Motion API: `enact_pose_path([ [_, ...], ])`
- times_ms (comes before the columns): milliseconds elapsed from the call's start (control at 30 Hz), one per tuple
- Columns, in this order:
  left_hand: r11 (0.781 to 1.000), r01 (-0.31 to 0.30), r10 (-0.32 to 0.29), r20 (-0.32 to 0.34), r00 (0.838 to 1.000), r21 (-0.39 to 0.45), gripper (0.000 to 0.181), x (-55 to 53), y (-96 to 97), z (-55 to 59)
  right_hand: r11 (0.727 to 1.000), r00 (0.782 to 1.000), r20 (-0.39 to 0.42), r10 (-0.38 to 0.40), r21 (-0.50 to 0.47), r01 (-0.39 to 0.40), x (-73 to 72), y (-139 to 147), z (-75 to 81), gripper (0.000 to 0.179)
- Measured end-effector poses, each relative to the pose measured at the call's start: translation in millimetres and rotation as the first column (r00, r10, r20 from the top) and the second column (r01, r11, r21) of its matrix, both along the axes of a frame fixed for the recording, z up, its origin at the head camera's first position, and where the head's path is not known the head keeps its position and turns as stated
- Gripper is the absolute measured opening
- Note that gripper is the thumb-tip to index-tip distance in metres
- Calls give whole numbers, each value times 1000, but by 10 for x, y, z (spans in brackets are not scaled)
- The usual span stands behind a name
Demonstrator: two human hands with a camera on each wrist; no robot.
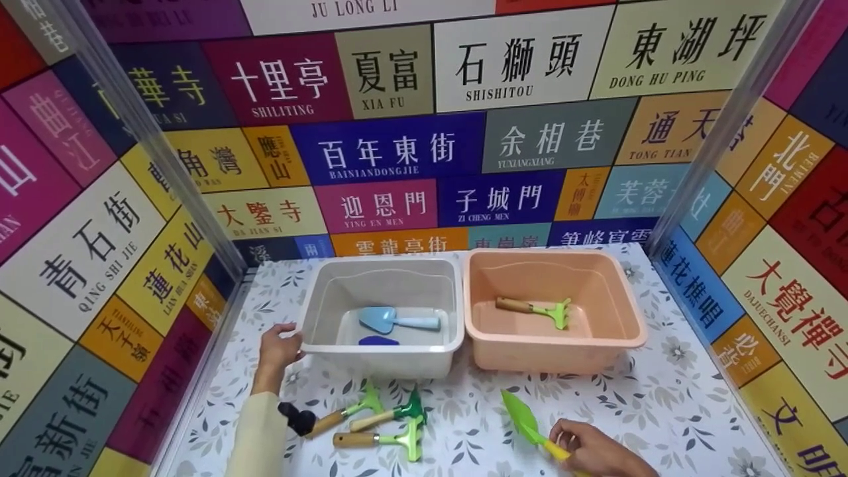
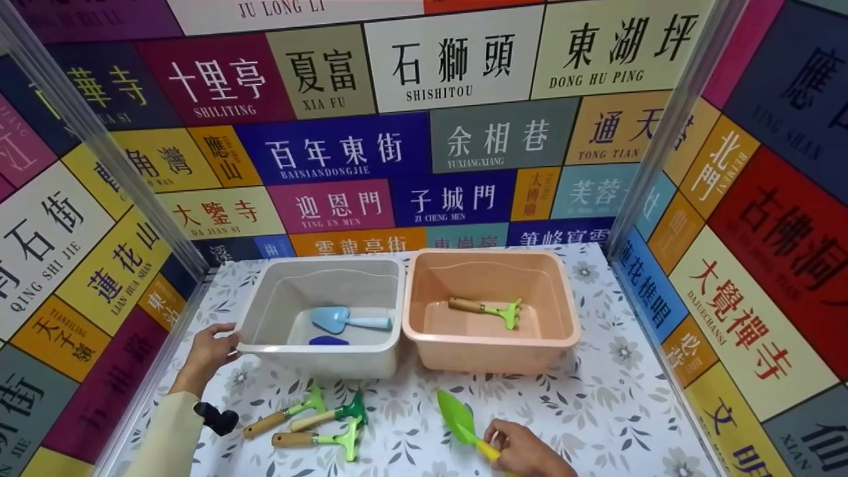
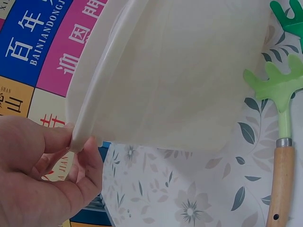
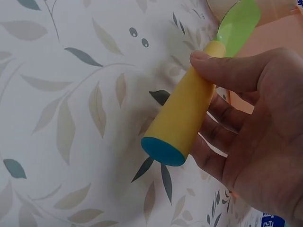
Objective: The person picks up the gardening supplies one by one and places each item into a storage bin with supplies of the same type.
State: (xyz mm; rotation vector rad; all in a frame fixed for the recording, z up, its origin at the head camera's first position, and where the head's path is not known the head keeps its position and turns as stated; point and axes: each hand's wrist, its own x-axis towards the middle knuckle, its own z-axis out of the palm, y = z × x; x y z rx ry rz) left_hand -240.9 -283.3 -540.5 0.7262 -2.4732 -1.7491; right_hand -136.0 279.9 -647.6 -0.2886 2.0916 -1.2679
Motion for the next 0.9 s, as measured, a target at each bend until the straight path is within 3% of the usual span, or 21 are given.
enact_pose_path([
  [300,1000,3,-4,-3,1000,-24,36,4,3,1,1000,999,-29,-17,-4,17,-66,-134,88,30],
  [700,1000,-12,12,-12,1000,21,36,-34,2,-26,991,991,-131,9,-133,-26,-146,-264,283,32],
  [900,1000,-7,7,-12,1000,8,36,-17,1,-11,992,990,-138,-12,-124,-6,-165,-369,371,34],
])
